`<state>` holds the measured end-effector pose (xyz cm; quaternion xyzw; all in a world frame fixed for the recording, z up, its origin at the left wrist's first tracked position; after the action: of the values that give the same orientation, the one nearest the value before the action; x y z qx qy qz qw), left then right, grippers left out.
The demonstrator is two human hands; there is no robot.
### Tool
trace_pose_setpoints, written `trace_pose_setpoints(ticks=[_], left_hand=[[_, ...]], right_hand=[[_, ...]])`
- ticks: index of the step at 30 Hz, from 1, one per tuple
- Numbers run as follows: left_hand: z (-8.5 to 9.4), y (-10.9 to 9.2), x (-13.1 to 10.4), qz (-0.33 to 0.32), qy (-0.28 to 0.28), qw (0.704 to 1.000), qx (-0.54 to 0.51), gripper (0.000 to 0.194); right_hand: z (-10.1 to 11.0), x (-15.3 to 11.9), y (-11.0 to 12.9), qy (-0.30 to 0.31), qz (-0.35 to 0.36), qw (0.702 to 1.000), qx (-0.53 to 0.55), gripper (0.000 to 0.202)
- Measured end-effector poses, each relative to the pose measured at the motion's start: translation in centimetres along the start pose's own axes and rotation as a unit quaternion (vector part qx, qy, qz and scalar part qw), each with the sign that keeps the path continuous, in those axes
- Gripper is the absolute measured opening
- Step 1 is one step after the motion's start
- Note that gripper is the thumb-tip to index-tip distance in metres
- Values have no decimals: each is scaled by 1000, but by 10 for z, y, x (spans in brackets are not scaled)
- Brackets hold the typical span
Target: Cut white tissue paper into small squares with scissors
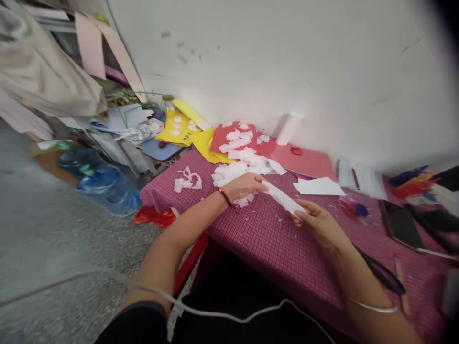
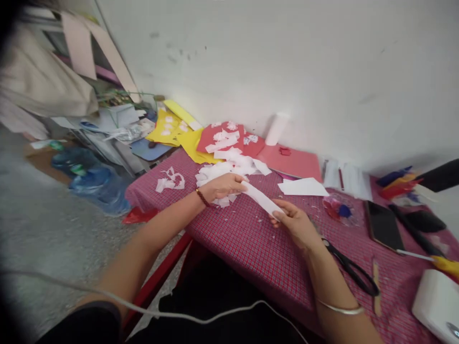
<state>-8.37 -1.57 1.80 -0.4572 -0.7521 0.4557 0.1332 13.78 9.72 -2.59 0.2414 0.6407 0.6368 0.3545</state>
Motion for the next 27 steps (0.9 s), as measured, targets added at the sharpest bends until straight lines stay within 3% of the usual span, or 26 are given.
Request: trace_pose_setpoints(ticks=[4, 7, 12, 14, 17, 21, 27], left_hand=[[1, -14, -30, 24, 48, 997, 63, 13], [-1, -15, -28, 33, 42, 996, 68, 9], [-25, 21, -11, 41, 18, 999, -22, 15], [-33, 42, -14, 86, -13, 988, -131, 31], [-41, 63, -28, 150, 15, 975, -161, 40], [-39, 69, -37, 139, 0, 985, -99, 5], [-35, 60, -33, 170, -20, 984, -53, 15]], right_hand=[[-1, 4, -3, 17, -15, 1000, 1, 50], [-7, -2, 1, 3, -15, 1000, 15, 37], [-27, -18, 15, -23, -67, 984, 160, 28], [-30, -18, 17, -47, -65, 983, 164, 25], [-30, -23, 18, -53, -52, 984, 162, 25], [-30, -36, 18, -37, -33, 988, 145, 28], [-30, -41, 15, -45, -12, 994, 97, 19]])
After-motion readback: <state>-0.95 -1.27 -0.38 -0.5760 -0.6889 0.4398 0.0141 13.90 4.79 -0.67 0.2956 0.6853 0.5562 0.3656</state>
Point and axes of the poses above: each hand's wrist, its own x-axis towards the middle knuckle, its own z-axis out of the back of the hand, y = z × x, the point moved 3 cm from there along x, towards the middle knuckle, and after that the axes turned 7 degrees about -y, right-handed, at the moved point
